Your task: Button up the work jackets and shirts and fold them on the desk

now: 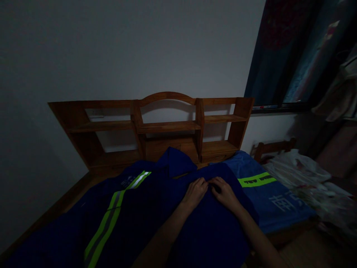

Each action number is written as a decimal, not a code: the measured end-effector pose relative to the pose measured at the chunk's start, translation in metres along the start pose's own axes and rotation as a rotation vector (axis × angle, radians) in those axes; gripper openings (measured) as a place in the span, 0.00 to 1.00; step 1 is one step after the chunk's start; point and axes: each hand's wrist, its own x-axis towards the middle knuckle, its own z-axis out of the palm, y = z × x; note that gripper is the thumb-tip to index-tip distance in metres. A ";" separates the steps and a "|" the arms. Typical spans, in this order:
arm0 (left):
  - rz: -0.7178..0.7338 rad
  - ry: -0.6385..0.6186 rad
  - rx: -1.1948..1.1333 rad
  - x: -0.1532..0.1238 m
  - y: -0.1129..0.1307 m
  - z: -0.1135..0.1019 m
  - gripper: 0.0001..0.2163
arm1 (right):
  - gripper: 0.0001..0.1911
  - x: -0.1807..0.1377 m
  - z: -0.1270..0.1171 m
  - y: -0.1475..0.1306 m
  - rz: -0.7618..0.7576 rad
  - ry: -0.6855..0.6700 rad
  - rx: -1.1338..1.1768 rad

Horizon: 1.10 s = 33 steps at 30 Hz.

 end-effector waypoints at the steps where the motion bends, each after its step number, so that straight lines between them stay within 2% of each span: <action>1: -0.002 -0.002 -0.005 0.000 0.001 -0.001 0.11 | 0.16 0.000 0.000 0.001 -0.006 0.003 0.007; 10: -0.032 0.033 -0.033 -0.001 0.000 0.000 0.11 | 0.20 0.001 -0.004 0.002 -0.054 -0.008 -0.101; 14: -0.022 0.050 -0.011 -0.001 -0.002 0.002 0.11 | 0.16 0.001 -0.004 0.001 -0.064 0.015 -0.180; 19: -0.011 0.039 0.075 -0.001 -0.003 0.004 0.10 | 0.13 0.001 -0.005 -0.001 -0.093 0.007 -0.126; 23: -0.040 0.023 0.101 -0.001 -0.002 0.008 0.10 | 0.15 0.002 -0.005 -0.004 -0.087 0.013 -0.098; 29: -0.049 -0.013 0.119 0.001 0.000 0.009 0.10 | 0.27 0.001 0.000 -0.009 -0.065 0.036 -0.141; 33: -0.047 -0.007 0.124 0.001 0.002 0.006 0.11 | 0.22 0.001 0.003 -0.009 -0.028 0.066 -0.237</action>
